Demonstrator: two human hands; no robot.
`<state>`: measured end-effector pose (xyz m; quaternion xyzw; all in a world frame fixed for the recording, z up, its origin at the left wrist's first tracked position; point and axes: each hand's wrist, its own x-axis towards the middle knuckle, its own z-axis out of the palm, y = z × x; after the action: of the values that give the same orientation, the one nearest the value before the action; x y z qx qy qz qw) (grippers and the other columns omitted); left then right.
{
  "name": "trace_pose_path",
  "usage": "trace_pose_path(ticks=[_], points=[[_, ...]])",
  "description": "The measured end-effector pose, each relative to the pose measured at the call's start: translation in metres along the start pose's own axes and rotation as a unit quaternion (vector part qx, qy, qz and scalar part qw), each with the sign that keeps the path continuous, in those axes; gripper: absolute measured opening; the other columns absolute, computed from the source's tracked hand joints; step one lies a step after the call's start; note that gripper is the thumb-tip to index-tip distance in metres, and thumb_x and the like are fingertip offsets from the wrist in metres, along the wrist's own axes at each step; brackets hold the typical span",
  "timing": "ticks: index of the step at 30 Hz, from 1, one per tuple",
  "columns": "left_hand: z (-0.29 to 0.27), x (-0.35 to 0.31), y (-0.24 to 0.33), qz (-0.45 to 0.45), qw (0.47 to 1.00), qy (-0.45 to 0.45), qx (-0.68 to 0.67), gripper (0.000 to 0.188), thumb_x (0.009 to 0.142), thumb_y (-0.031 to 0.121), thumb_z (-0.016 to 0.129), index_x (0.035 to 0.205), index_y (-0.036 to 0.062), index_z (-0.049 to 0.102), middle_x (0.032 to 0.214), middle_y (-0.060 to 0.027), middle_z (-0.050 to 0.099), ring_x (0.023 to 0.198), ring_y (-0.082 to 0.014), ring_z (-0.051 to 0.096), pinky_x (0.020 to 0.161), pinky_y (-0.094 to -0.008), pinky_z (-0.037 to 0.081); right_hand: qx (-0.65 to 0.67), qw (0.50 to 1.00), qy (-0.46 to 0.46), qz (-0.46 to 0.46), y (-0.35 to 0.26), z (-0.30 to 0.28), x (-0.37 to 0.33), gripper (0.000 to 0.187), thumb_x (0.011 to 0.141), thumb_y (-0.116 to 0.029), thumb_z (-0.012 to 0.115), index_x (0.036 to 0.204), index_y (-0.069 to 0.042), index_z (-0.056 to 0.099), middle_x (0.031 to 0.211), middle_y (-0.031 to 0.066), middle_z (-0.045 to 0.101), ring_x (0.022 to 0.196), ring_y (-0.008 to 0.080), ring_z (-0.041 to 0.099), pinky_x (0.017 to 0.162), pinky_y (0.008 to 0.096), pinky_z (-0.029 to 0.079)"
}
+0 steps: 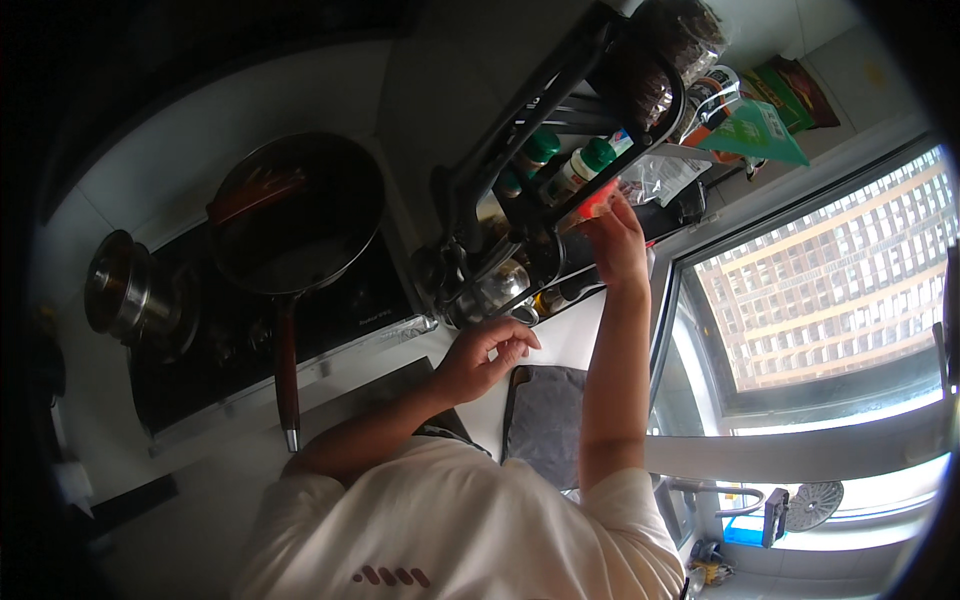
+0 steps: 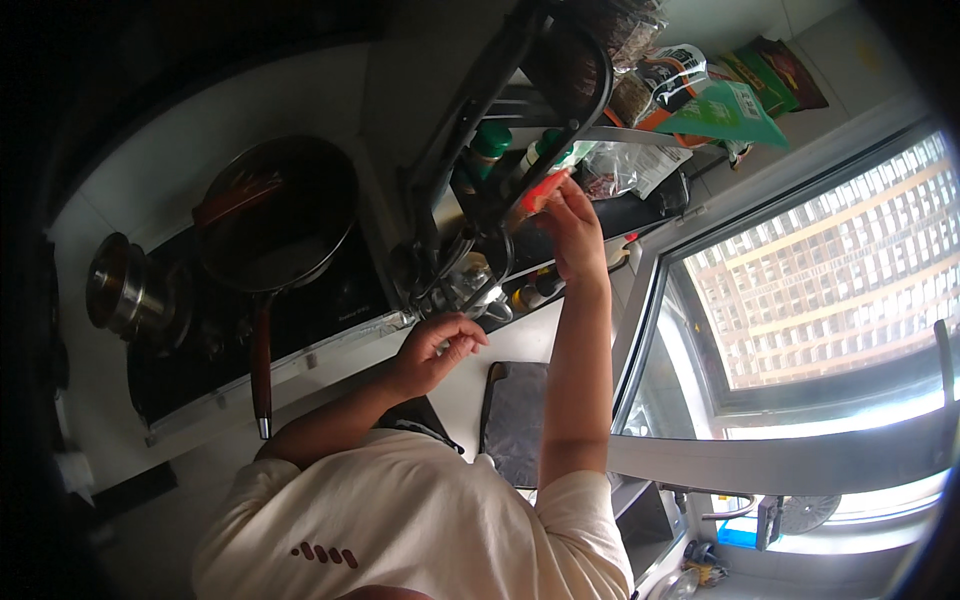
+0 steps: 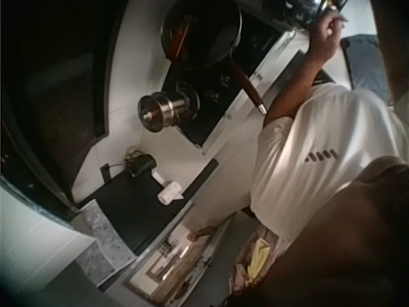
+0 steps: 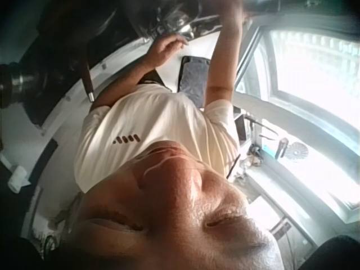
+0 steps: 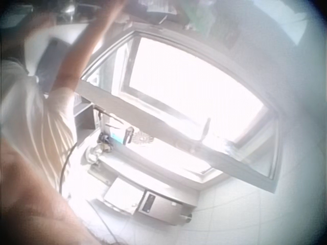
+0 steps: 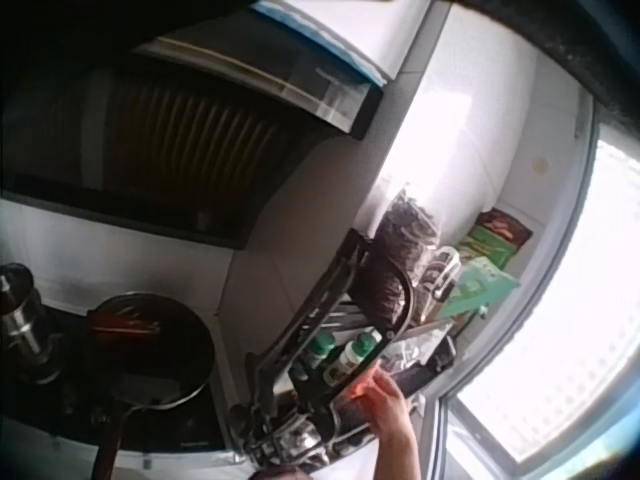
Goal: The person washes a stack of bowls in the sink using a sponge and water, then dries them with a cloth and places them in a cabinet. The person also wipes the countertop and a spice rack with a paper towel.
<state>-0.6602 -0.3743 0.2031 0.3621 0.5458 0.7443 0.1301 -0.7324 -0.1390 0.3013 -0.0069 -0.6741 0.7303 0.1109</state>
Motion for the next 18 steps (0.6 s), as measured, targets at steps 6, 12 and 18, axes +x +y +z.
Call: trace_pose_path(ticks=[6,12,18], points=[[-0.008,0.033,0.015,0.109,0.98,0.157,0.055,0.015,0.093,0.009,0.055,0.106,0.0068,0.063,0.114,-0.0059,0.053,0.089,-0.0123,0.053,0.075,-0.0248,0.043,-0.042,0.99,-0.134,-0.001,0.0,0.005,0.021,0.033,0.094,-0.015,0.061,0.125,-0.003,0.058,0.114,0.0058,0.065,0.105,0.0172,0.062,0.088,0.0301,0.049],[-0.016,0.072,0.02,0.096,0.969,0.181,0.135,0.045,0.09,0.009,0.059,0.133,0.009,0.048,0.137,-0.0084,0.041,0.119,-0.0209,0.048,0.098,-0.0347,0.042,-0.309,0.935,-0.136,-0.111,-0.005,0.016,0.034,0.027,0.096,-0.009,0.058,0.121,0.0,0.06,0.105,0.0048,0.066,0.094,0.016,0.062,0.085,0.0306,0.049],[-0.01,0.079,0.019,0.1,0.961,0.175,0.191,0.055,0.089,0.008,0.06,0.141,0.0114,0.041,0.143,-0.0092,0.037,0.127,-0.0244,0.044,0.103,-0.0394,0.04,-0.188,0.974,-0.089,-0.089,-0.016,0.021,0.019,0.028,0.098,-0.008,0.055,0.125,-0.001,0.06,0.106,0.0053,0.067,0.093,0.0116,0.064,0.083,0.0245,0.05]])
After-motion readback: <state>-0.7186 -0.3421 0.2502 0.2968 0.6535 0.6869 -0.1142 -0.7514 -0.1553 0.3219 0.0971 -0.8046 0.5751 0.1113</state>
